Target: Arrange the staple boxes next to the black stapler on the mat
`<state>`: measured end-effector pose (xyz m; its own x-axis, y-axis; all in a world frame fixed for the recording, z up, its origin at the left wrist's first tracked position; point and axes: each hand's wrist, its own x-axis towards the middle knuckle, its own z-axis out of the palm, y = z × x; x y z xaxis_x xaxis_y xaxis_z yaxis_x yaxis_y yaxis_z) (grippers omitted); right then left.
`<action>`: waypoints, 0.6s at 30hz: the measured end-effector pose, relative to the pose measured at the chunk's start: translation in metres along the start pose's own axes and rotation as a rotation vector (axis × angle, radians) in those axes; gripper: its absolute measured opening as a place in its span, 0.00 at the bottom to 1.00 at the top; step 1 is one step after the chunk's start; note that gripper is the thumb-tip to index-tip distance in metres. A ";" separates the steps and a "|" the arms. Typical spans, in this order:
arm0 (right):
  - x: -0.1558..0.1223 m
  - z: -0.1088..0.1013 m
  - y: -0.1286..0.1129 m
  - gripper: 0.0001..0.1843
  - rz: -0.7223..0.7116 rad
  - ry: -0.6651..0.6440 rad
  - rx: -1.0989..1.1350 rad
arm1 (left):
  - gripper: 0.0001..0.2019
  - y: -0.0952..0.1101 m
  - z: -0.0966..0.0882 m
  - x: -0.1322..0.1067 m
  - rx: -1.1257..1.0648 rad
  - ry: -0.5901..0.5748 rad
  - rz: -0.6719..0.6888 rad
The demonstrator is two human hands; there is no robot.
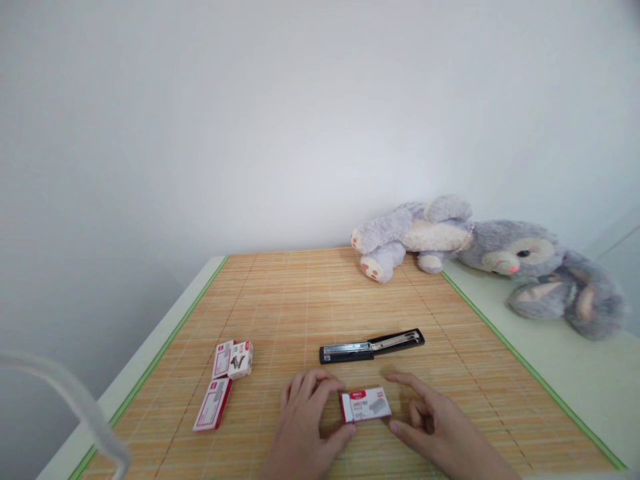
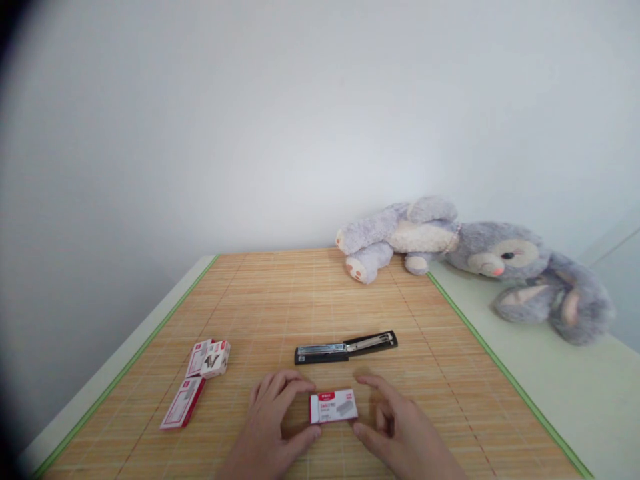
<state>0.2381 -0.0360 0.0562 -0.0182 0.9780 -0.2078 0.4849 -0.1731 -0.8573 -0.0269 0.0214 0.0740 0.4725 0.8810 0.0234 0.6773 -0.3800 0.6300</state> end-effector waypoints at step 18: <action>0.011 0.001 -0.071 0.10 -0.108 -0.038 -0.423 | 0.18 -0.021 -0.012 0.000 0.017 -0.029 -0.001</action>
<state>0.2024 -0.0130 0.1139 -0.1163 0.9816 -0.1517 0.7939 0.0001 -0.6081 -0.0481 0.0325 0.0699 0.4877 0.8730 0.0006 0.6871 -0.3842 0.6167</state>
